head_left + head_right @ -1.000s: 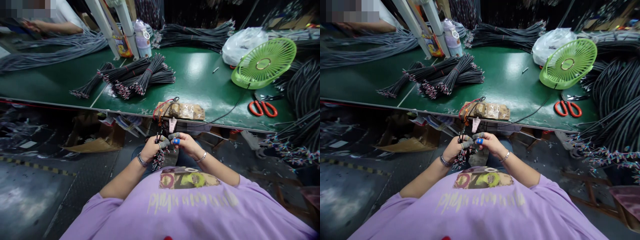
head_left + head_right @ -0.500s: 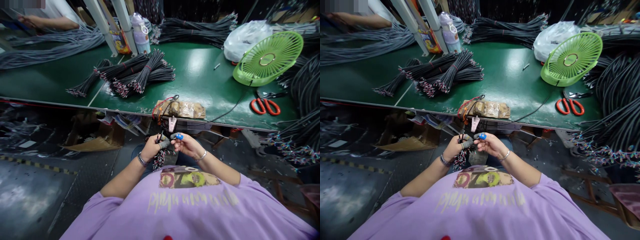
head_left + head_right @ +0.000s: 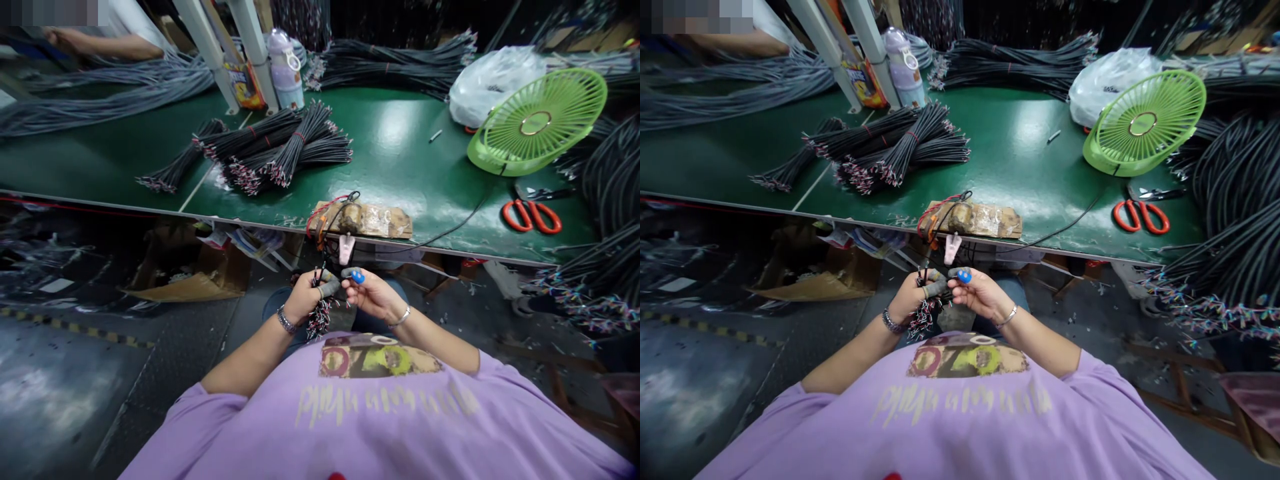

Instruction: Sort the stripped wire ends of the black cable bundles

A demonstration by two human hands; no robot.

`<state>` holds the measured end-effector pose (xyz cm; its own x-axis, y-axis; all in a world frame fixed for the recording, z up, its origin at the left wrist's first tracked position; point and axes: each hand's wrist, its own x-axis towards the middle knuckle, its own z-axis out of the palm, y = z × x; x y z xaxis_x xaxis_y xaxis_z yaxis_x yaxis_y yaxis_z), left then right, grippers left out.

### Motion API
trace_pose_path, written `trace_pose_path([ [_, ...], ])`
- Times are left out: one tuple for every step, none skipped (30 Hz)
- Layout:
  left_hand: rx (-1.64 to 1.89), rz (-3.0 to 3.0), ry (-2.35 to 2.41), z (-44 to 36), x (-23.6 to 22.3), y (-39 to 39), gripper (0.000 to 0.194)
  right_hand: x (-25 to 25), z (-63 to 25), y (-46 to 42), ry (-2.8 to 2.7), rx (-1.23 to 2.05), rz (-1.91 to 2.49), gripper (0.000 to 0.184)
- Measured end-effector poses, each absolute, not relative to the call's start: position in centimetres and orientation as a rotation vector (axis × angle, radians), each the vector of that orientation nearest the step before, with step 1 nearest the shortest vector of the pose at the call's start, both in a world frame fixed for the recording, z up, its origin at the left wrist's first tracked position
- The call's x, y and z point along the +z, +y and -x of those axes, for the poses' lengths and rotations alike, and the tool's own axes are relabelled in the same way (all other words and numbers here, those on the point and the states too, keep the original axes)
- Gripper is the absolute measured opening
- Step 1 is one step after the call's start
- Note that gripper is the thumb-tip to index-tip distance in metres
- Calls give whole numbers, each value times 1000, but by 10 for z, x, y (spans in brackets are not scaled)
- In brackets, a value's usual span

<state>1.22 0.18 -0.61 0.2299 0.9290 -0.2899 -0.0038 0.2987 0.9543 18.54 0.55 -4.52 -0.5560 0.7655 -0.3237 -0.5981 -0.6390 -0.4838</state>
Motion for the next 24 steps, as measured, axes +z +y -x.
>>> trace_pose_path([
  [845,-1065,1144,-12,-6,2,31,-45,-184,5,-405,2194,660,26],
  [847,-1070,1145,-13,-5,1,31,-45,-183,5,-403,2186,660,27],
  [848,-1073,1143,-13,-4,1,31,-45,-182,5,-403,2178,658,27],
  [847,-1073,1139,-14,-3,1,31,-45,-182,4,-405,2167,656,28],
  [844,-1068,1134,-14,-2,1,31,-45,-181,4,-411,2155,657,29],
  [839,-1058,1129,-15,-2,1,31,-45,-180,4,-420,2141,660,30],
  [833,-1048,1125,-15,-1,1,31,-44,-180,4,-432,2126,666,31],
  [826,-1040,1122,-15,-1,1,31,-44,-180,4,-446,2110,674,32],
  [821,-1033,1121,-16,-1,1,31,-44,-180,4,-465,2093,683,32],
  [818,-1030,1120,-16,-1,0,31,-44,-180,4,-484,2078,691,32],
  [817,-1030,1119,-16,-1,0,31,-44,-180,4,-500,2064,697,32],
  [817,-1031,1122,-15,-1,0,31,-43,-180,4,-512,2053,703,32],
  [819,-1035,1125,-15,-2,0,31,-43,-180,5,-519,2046,708,32],
  [821,-1040,1129,-15,-2,1,31,-42,-180,5,-521,2043,714,32],
  [824,-1050,1131,-15,-2,1,31,-42,-180,5,-518,2042,717,32],
  [826,-1063,1132,-14,-2,1,31,-41,-180,5,-516,2044,721,33],
  [829,-1076,1132,-14,-3,1,31,-41,-181,5,-516,2045,724,33],
  [832,-1085,1132,-14,-3,1,31,-40,-181,5,-518,2044,727,34],
  [835,-1090,1132,-14,-3,1,31,-40,-181,5,-521,2043,731,34],
  [839,-1090,1135,-14,-3,1,31,-40,-181,6,-525,2042,734,34],
  [841,-1088,1137,-14,-3,2,32,-40,-181,6,-528,2041,737,34],
  [842,-1082,1138,-14,-3,2,32,-40,-181,6,-529,2042,739,34],
  [841,-1076,1137,-14,-3,2,32,-40,-182,6,-528,2043,738,33],
  [839,-1071,1136,-14,-3,2,32,-40,-182,6,-528,2046,735,33],
])
